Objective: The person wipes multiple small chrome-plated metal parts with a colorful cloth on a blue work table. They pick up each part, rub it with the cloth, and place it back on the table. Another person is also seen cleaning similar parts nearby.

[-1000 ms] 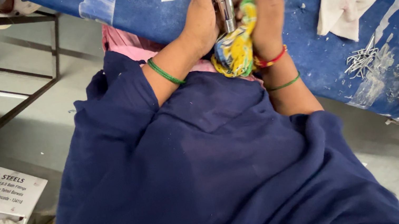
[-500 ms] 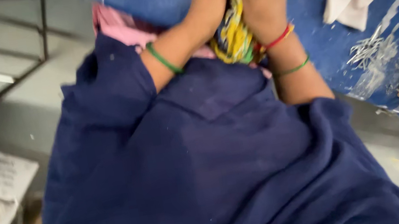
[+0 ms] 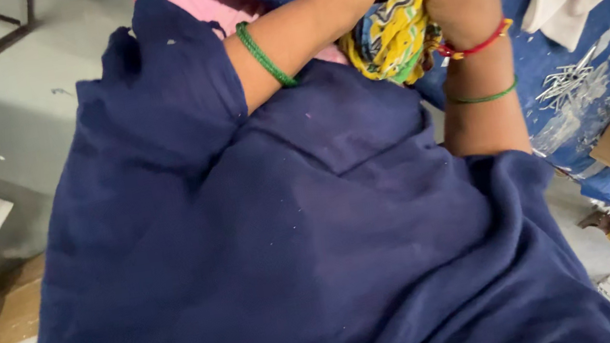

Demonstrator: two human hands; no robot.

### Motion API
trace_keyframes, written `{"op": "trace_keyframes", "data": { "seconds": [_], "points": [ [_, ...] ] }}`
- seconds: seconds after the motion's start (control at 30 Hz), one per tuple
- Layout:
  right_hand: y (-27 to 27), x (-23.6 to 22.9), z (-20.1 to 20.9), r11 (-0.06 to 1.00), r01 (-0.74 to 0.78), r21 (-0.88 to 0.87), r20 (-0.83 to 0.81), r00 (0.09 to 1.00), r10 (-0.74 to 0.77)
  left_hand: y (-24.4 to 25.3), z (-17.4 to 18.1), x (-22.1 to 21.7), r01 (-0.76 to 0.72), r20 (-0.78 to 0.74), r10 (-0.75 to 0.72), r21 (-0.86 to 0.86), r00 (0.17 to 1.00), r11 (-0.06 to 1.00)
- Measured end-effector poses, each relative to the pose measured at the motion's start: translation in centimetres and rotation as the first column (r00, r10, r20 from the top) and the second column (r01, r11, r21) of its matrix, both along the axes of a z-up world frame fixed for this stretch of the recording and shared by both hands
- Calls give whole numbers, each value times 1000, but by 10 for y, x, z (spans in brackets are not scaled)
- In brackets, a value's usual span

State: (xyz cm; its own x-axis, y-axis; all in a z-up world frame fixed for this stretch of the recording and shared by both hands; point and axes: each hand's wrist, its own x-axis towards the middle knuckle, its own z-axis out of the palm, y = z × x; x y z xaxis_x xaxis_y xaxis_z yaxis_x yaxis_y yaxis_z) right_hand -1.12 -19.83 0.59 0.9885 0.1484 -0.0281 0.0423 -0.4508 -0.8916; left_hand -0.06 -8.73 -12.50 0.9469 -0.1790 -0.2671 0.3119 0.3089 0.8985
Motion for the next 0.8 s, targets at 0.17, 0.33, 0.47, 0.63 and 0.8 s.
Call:
{"op": "trace_keyframes", "data": {
  "seconds": [0.17,0.33,0.47,0.63,0.8],
  "points": [
    [2,14,-15,998,46,45,110,993,-51,10,5,3,-19,-40,16,-66,999,998],
    [7,19,19,998,-11,69,-70,997,16,13,8,2,-71,-172,18,-307,985,949],
    [22,15,47,982,-149,117,-96,982,161,17,16,4,-31,-86,23,-88,996,996],
    [42,18,37,989,23,147,1,1000,-23,28,44,7,-53,-22,49,-219,999,974],
    [37,18,23,996,94,0,91,991,-93,29,54,12,-56,-119,-2,-483,993,874]
  ]
}}
